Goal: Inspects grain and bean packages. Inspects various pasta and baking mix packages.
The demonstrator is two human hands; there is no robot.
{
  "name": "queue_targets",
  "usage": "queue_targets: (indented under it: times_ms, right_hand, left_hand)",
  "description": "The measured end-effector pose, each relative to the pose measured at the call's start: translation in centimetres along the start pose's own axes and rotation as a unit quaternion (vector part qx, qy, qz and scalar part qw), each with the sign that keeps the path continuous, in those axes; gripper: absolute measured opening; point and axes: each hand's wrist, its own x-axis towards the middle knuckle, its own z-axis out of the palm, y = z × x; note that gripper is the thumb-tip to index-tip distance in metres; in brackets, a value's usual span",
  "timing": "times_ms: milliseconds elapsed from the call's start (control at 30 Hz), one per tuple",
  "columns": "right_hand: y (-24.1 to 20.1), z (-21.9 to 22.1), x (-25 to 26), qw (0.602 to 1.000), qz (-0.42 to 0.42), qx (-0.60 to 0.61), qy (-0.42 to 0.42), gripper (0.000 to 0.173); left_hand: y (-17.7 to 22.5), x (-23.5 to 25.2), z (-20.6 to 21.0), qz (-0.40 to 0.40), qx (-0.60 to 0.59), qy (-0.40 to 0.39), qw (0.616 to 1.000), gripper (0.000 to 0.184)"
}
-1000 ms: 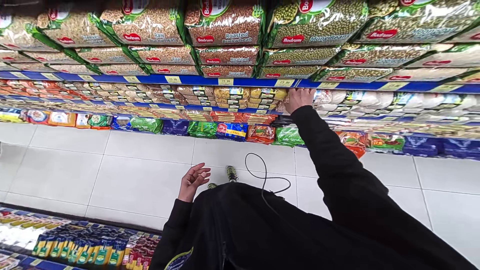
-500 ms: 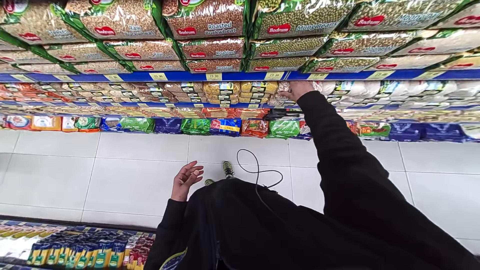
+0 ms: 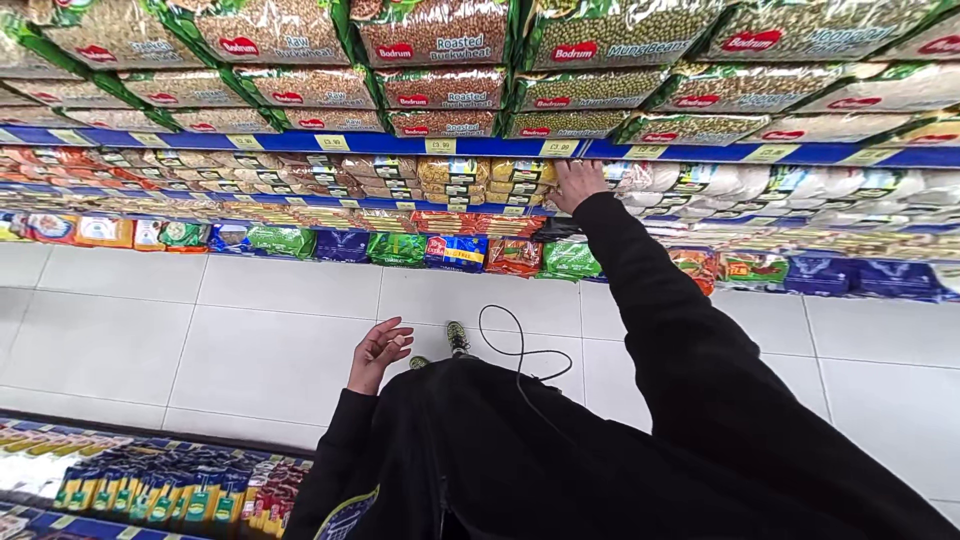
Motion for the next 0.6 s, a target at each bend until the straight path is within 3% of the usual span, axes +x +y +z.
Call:
queue_targets:
  times_ms: [133,267,433,600]
  right_hand:
    - [-2.7,-0.5,2.5,0.999,-0.010,-0.017,-0.039,0.068]
    - [-3.4,0.0,4.9,0.998,0.020,0.025,-0.053,0.080]
    - [-3.2,0.0,5.4,0.997,0.024,0.039,-0.059,0.068]
    - [-3.0,0.6,6.1,0.997,0.021,0.055,-0.039,0.069]
  left_hand:
    - [-0.1,0.0,0.2,0.004,0.005,-0.008,1.000,0.045]
    - [-0.2,-0.3,0.1,-0.003,0.010,0.001,1.000,0.044]
    - [-0.2,-0.8,-0.5,0.004,-0.001,0.026,1.000,0.044]
    - [0.0,-0.6,-0.3,0.001,0.000,0.018,1.000,0.045]
